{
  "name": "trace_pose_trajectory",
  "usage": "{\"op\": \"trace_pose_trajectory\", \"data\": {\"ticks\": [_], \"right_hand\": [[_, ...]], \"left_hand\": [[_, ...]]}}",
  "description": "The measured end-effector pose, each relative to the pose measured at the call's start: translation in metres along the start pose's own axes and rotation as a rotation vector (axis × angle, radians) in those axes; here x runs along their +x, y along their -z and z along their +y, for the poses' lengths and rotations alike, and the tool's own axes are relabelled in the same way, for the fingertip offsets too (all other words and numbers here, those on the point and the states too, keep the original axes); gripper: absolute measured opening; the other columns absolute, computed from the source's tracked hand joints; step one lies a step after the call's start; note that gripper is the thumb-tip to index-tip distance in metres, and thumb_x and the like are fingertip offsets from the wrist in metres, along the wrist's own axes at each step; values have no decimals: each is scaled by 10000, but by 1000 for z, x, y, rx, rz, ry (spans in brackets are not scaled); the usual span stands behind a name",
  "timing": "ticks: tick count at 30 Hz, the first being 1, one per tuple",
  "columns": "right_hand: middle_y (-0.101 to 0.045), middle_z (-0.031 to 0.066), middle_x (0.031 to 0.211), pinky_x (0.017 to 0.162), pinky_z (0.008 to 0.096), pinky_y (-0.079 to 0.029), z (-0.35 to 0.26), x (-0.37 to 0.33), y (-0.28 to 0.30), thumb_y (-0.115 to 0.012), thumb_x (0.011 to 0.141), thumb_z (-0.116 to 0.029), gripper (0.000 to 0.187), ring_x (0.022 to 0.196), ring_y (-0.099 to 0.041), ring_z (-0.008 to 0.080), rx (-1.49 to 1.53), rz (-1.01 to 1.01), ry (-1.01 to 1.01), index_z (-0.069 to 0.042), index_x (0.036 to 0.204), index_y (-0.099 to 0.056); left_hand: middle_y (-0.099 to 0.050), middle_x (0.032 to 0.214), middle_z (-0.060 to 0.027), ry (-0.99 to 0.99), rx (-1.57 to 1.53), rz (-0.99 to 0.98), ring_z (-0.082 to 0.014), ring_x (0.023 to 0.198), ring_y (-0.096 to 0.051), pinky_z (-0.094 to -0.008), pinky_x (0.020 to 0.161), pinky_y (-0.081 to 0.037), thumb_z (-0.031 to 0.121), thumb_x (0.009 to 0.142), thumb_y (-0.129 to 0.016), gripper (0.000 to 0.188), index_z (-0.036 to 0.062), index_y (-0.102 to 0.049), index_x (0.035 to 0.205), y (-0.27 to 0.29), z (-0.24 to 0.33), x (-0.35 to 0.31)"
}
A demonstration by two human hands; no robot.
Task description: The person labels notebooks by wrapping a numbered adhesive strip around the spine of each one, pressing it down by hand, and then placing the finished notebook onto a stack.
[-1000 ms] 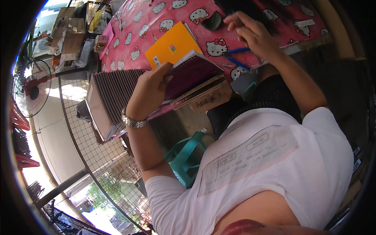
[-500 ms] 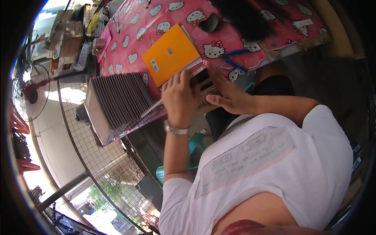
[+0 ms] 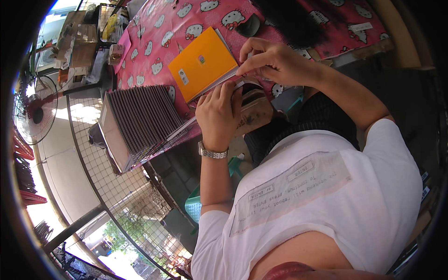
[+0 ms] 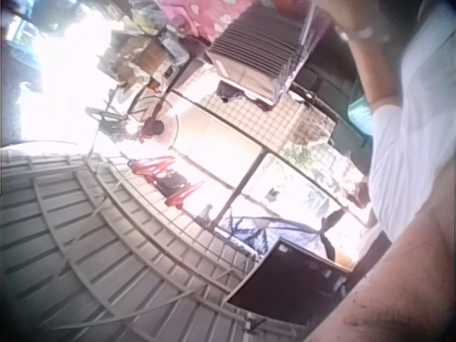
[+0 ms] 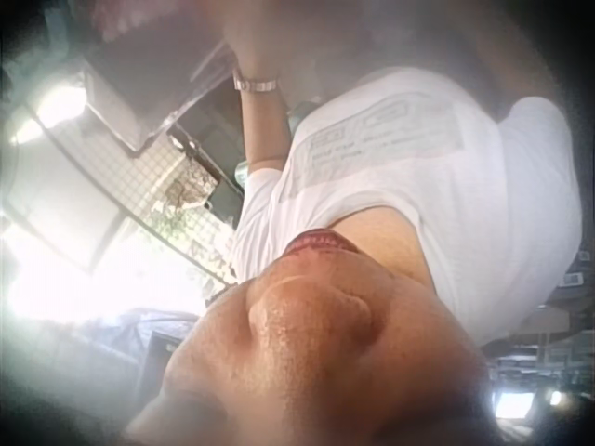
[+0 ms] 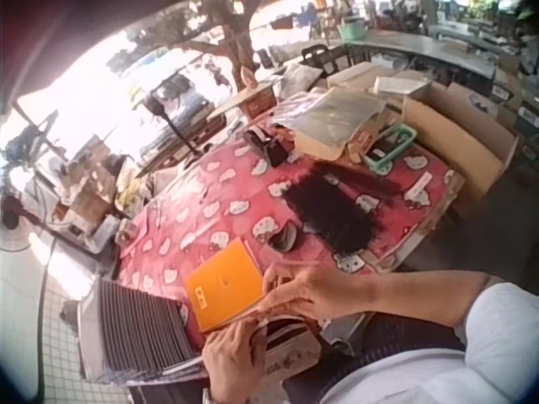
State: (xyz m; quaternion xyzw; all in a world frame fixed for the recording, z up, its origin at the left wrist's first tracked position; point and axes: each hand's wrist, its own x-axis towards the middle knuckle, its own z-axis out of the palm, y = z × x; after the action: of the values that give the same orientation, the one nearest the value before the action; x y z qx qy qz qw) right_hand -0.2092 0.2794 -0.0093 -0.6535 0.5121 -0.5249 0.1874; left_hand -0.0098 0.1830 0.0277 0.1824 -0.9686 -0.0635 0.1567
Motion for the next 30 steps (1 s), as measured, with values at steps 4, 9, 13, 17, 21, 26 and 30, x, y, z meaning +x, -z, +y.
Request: {"op": "trace_pose_trajectory", "data": {"ticks": [4,9,13,17,21,26,30], "right_hand": [[-659,28,970,830,336,-499,2,5,-8,-701,774,40,256,911,-602,217,-171,72,224,-90,995,-720],[-683,5,896,819,345,-509,-1,3,-11,-739,760,1,199,899,-593,217,-168,118,284,-92,932,-702],[-680,27,903,762,351,-526,-4,-5,-13,-732,773,0,237,930,-624,261,-67,28,55,-72,991,-673],[-670,110,889,690,375,-537,-23,-1,-9,-693,820,2,328,869,-676,306,-345,-31,16,-56,1123,-579],[-644,165,861,640,386,-536,-29,2,-2,-656,846,21,405,733,-681,329,-259,-164,-115,-52,1204,-484],[-624,141,812,614,363,-528,-41,7,6,-591,922,-52,315,713,-683,294,-70,-270,-236,-44,1214,-474],[-631,141,945,723,343,-545,13,49,19,-519,999,-247,322,881,-664,248,358,-432,-815,-31,1235,-493]], "left_hand": [[-681,866,-117,-13,-8,8,-317,772,-662,-395,682,-487,148,889,-641,149,69,-628,1015,0,0,0],[-680,856,-111,-20,-20,2,-304,780,-667,-386,677,-489,127,879,-654,144,74,-631,1011,1,-2,-1],[-683,872,-102,-34,-27,-6,-287,807,-672,-386,717,-490,117,864,-657,171,85,-631,1031,-3,-7,-3],[-679,949,-102,-104,39,118,-275,871,-668,-401,785,-479,125,864,-641,208,85,-615,1066,-9,1,-3],[-667,991,-106,-95,118,67,-275,895,-657,-403,795,-465,146,875,-626,230,68,-591,1088,-9,12,-3],[-648,912,-95,-83,60,80,-274,841,-644,-396,757,-455,154,856,-647,235,62,-583,1063,-9,14,-7],[-645,884,-83,-127,-6,194,-268,816,-639,-395,761,-454,121,839,-655,217,71,-589,1039,-17,4,-17]]}}
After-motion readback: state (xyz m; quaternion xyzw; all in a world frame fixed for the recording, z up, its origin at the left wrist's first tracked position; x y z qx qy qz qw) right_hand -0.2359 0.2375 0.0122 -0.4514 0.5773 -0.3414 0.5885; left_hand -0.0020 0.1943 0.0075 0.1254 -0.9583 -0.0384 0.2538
